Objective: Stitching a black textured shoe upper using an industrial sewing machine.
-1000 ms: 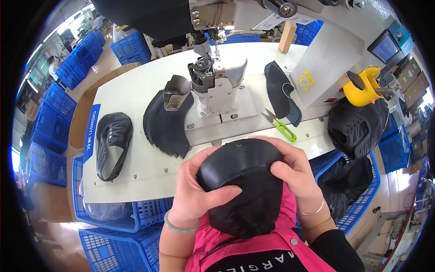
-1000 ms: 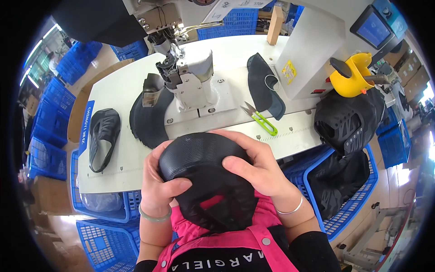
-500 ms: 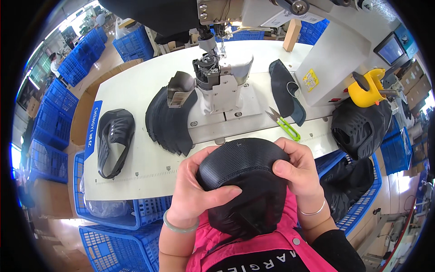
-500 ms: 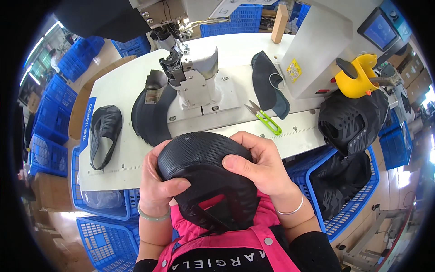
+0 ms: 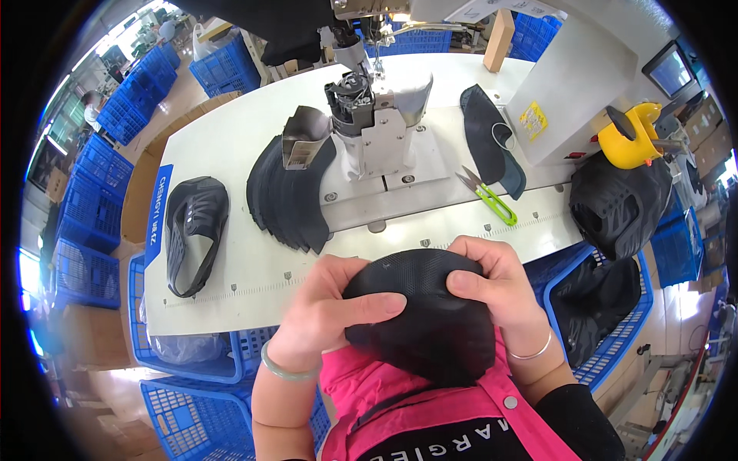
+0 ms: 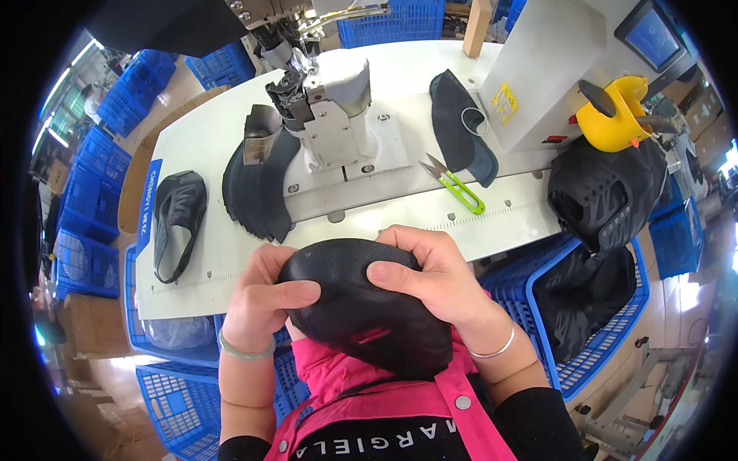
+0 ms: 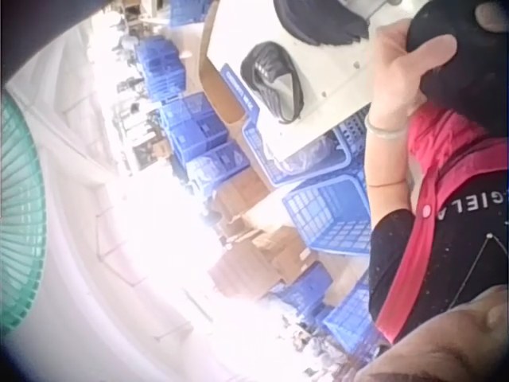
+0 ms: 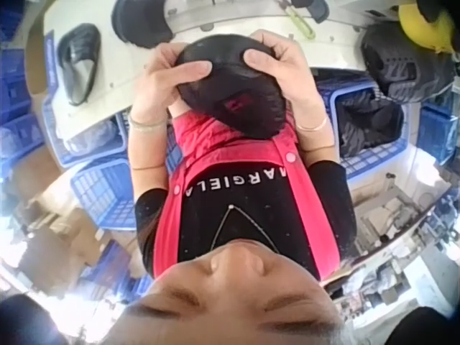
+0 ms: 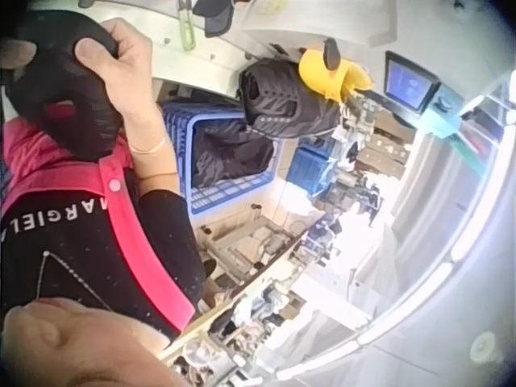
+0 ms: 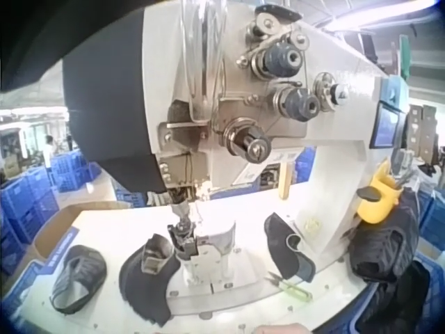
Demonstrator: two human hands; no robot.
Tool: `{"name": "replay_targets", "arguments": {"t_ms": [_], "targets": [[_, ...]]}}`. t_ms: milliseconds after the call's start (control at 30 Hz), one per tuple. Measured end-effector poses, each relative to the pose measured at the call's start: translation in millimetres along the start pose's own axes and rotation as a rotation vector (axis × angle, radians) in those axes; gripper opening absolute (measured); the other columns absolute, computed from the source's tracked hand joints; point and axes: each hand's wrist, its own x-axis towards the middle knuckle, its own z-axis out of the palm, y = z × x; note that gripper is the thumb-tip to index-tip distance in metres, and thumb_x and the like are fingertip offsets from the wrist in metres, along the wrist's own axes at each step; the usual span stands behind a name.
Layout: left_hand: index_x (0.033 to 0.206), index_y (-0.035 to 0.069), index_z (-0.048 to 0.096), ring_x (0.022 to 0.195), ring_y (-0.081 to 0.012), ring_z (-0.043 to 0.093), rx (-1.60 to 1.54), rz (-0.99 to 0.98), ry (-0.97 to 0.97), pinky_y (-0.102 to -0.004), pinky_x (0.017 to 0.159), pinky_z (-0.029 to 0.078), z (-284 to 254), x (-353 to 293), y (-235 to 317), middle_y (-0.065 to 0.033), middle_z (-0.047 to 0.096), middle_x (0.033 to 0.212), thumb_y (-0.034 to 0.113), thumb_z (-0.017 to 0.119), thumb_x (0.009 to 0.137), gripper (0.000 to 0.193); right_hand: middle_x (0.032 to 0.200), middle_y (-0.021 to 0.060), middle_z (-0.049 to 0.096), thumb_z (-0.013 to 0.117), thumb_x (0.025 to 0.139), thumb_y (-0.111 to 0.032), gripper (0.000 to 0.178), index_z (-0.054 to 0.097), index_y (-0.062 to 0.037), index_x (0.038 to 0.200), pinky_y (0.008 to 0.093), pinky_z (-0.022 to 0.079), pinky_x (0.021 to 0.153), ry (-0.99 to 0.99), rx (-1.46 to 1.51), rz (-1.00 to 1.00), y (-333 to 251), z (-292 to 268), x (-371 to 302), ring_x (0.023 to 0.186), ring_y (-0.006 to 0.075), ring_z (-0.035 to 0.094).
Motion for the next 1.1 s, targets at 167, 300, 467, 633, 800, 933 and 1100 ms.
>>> {"name": "replay_targets", "arguments": {"t_ms": [167,300,467,633,800,933,1100], "targets": [[0.089,-0.008,0.061,0.07,-0.0076,0.055,-0.171,0.047,0.012,-0.0199,0.062,0.044,7,-5,-21,-0.0048,0.062,0.077,0.011,0.064,0.079,0.022,0.076,-0.0018,0.057,0.063,0.081,-0.013,0.016,0.058,0.0014,0.087,0.0172,0.041,0.062,-0.056,0.055,0.054,1,-3,2,0.069,0.0036,0.049],[0.102,-0.008,0.056,0.079,-0.0127,0.058,-0.37,0.002,0.005,-0.0231,0.073,0.046,17,-10,-24,-0.0096,0.062,0.091,0.014,0.059,0.083,0.03,0.078,-0.0012,0.057,0.063,0.081,-0.011,0.016,0.057,0.0019,0.088,0.0173,0.041,0.063,-0.091,0.117,0.065,6,-4,1,0.07,0.0035,0.049],[0.108,-0.008,0.053,0.086,-0.0146,0.058,-0.415,-0.035,-0.013,-0.0241,0.079,0.045,18,-13,-27,-0.0103,0.061,0.097,0.019,0.057,0.084,0.037,0.078,-0.001,0.057,0.063,0.08,-0.011,0.018,0.057,0.0025,0.089,0.0174,0.041,0.063,-0.108,0.121,0.05,7,-3,-1,0.071,0.0038,0.049],[0.108,-0.008,0.053,0.085,-0.0142,0.057,-0.444,-0.044,-0.051,-0.024,0.078,0.045,19,-13,-25,-0.0102,0.061,0.097,0.017,0.057,0.083,0.035,0.079,-0.0008,0.057,0.063,0.081,-0.013,0.02,0.056,0.0032,0.09,0.0168,0.04,0.063,-0.127,0.134,0.047,1,-2,-5,0.07,0.0039,0.049],[0.099,-0.007,0.059,0.079,-0.0104,0.056,-0.282,-0.002,-0.025,-0.0222,0.073,0.045,11,-10,-20,-0.0061,0.062,0.087,0.01,0.058,0.081,0.024,0.065,-0.0062,0.047,0.056,0.086,-0.016,0.021,0.054,-0.0011,0.072,0.018,0.032,0.053,-0.07,-0.004,0.093,-10,1,-1,0.061,0.002,0.038],[0.089,-0.007,0.062,0.072,-0.0063,0.053,0.056,0.07,0.028,-0.0209,0.068,0.044,8,-9,-13,-0.0019,0.061,0.076,0.006,0.059,0.08,0.016,0.061,-0.0074,0.041,0.053,0.089,-0.017,0.028,0.051,-0.0022,0.065,0.0193,0.028,0.051,-0.028,-0.191,0.057,-6,3,7,0.059,0.0016,0.034],[0.095,-0.009,0.059,0.078,-0.0068,0.053,0.047,0.094,0.012,-0.0216,0.071,0.044,0,-6,-23,-0.0033,0.061,0.084,0.008,0.055,0.084,0.021,0.06,-0.0065,0.042,0.054,0.088,-0.017,0.029,0.051,-0.0004,0.066,0.0202,0.029,0.05,0.032,-0.216,0.017,-7,6,9,0.059,0.0018,0.033]]}}
